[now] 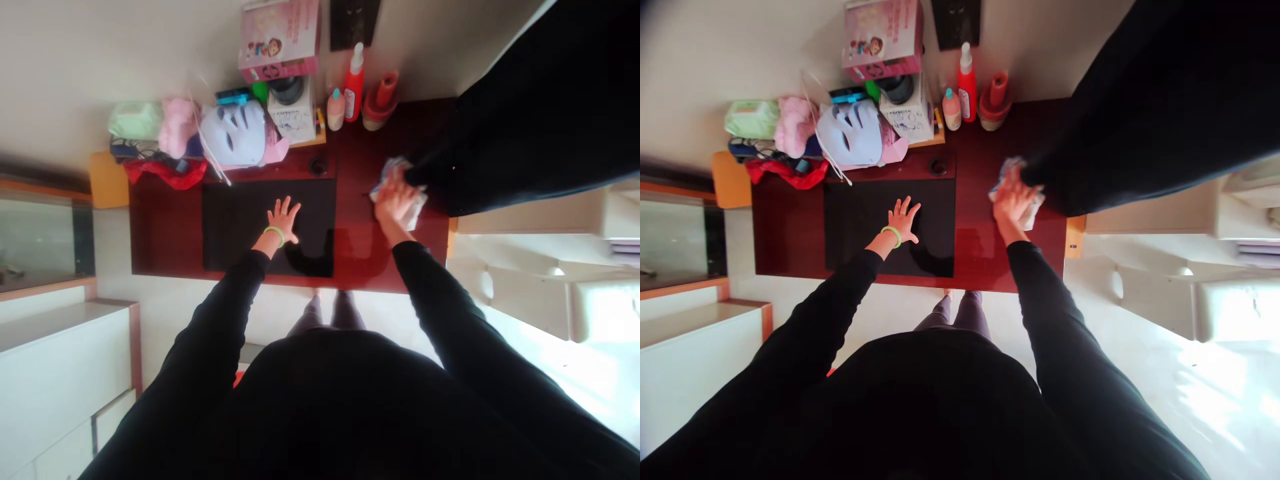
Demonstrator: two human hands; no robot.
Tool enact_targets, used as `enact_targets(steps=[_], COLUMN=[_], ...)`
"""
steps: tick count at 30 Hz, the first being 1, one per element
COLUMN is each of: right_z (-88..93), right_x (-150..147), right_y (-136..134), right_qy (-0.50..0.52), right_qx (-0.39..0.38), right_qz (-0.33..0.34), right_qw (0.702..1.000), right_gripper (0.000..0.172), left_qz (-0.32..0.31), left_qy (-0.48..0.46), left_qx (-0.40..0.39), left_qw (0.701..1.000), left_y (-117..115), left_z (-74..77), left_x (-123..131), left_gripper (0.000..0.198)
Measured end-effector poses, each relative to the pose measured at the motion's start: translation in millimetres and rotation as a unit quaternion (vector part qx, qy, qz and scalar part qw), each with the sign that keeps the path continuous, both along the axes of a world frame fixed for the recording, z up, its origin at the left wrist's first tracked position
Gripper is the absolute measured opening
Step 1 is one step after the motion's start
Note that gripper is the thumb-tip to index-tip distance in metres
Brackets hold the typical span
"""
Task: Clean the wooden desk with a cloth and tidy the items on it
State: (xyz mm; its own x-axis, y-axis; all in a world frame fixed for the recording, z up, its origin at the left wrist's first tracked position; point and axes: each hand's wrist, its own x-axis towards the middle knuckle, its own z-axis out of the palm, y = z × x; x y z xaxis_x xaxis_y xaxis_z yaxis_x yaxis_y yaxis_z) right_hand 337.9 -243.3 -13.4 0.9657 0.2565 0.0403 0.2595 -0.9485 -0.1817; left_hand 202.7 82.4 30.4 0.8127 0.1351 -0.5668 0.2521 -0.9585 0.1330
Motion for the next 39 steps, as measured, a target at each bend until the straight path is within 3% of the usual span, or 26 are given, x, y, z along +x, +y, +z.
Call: enact_targets(steps=[2, 4, 7, 9, 11, 13, 16, 19, 21, 25, 29, 31, 33, 36, 39], right_z=[-7.2, -9.9, -7.9, -3.6, 2.2, 8.0, 13.9, 17.4, 19.5, 20.7, 11.0, 3.9, -3.5, -14.8, -23.9], right_x=[-44, -102, -162, -158, -119, -60, 19, 46, 30, -52, -124, -139, -146, -163, -209], right_y=[39, 65, 76, 70, 62, 53, 32, -6, -41, -104, -125, -111, -79, 0, 90], right_qy=[0.017, 0.071, 0.126, 0.133, 0.125, 0.104, 0.059, 0.023, 0.005, 0.006, 0.017, 0.011, -0.008, -0.044, -0.008], right_qx=[0.020, 0.067, 0.091, 0.088, 0.086, 0.087, 0.085, 0.074, 0.057, 0.026, 0.048, 0.066, 0.096, 0.134, 0.074], right_qz=[0.024, 0.120, 0.249, 0.296, 0.306, 0.270, 0.159, 0.042, -0.029, -0.153, -0.274, -0.322, -0.325, -0.207, -0.036], right_qw=[0.999, 0.988, 0.956, 0.942, 0.940, 0.953, 0.982, 0.996, 0.998, 0.988, 0.960, 0.944, 0.941, 0.968, 0.997], right_gripper=[0.063, 0.062, 0.059, 0.059, 0.062, 0.064, 0.066, 0.069, 0.070, 0.069, 0.069, 0.070, 0.070, 0.068, 0.066], left_qz=[-0.002, -0.006, -0.004, -0.004, -0.007, -0.009, -0.014, -0.020, -0.024, -0.033, -0.036, -0.037, -0.021, 0.015, 0.018], left_qy=[-0.006, -0.011, -0.013, -0.013, -0.009, -0.001, 0.011, 0.018, 0.019, 0.002, -0.018, -0.028, -0.049, -0.108, -0.147], left_qx=[-0.006, -0.009, -0.006, -0.001, 0.005, 0.013, 0.027, 0.034, 0.038, 0.049, 0.052, 0.048, 0.046, 0.038, 0.010], left_qw=[1.000, 1.000, 1.000, 1.000, 1.000, 1.000, 0.999, 0.999, 0.999, 0.998, 0.998, 0.998, 0.997, 0.993, 0.989], left_y=[1, 1, 0, 0, -1, -1, 0, 0, 0, 2, 5, 5, 1, -11, -22], left_z=[0.0, 2.0, 6.7, 9.5, 11.4, 12.3, 12.9, 13.7, 14.3, 13.6, 8.7, 6.9, 6.1, 5.0, 2.9], left_x=[-1, -3, -3, -3, -2, -2, 0, 2, 2, 3, 7, 6, -1, -27, -64], left_gripper=[0.151, 0.151, 0.152, 0.151, 0.148, 0.145, 0.144, 0.145, 0.147, 0.145, 0.138, 0.135, 0.134, 0.124, 0.101])
